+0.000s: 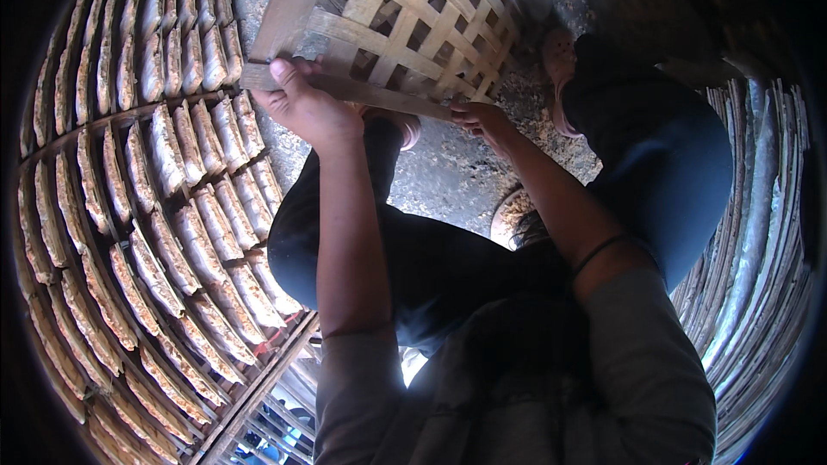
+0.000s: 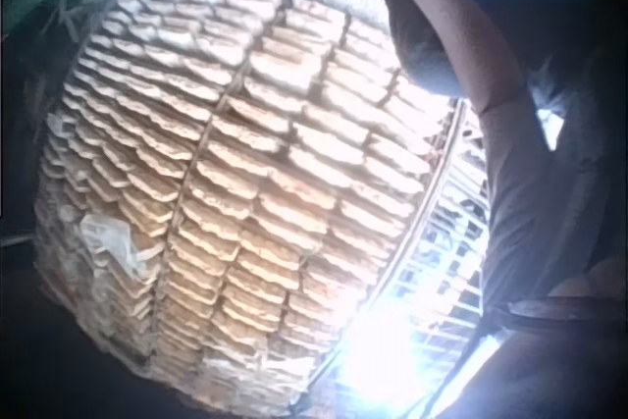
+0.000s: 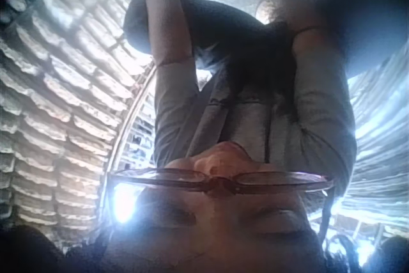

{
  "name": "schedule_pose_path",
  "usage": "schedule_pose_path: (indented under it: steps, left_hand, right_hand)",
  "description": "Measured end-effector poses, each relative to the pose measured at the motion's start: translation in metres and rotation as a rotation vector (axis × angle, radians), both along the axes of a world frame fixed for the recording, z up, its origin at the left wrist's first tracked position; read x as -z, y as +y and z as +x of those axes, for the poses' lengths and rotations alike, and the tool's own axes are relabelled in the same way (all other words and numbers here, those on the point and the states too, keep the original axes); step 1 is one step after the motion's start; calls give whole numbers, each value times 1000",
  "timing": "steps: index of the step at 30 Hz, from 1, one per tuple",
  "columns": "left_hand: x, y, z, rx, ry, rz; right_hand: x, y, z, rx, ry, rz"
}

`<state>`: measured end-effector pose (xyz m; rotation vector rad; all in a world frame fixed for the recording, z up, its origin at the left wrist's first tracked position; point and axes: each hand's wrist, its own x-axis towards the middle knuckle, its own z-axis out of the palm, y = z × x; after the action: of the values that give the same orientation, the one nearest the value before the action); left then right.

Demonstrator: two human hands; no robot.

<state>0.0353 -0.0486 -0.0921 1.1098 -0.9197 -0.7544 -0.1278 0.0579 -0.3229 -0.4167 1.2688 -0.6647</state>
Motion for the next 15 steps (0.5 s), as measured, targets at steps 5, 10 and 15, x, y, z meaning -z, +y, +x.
schedule_pose_path:
  steps: [5,10,15]
  left_hand:
    - [1,0,4,-43,-31,34]
    - [3,-7,7,-82,-61,98]
    - [-1,-7,1,-15,-69,55]
  right_hand:
    - [39,21,-6,198,119,266]
    - [35,0,22,310,62,7]
    - [38,-23,36,227,233,-40]
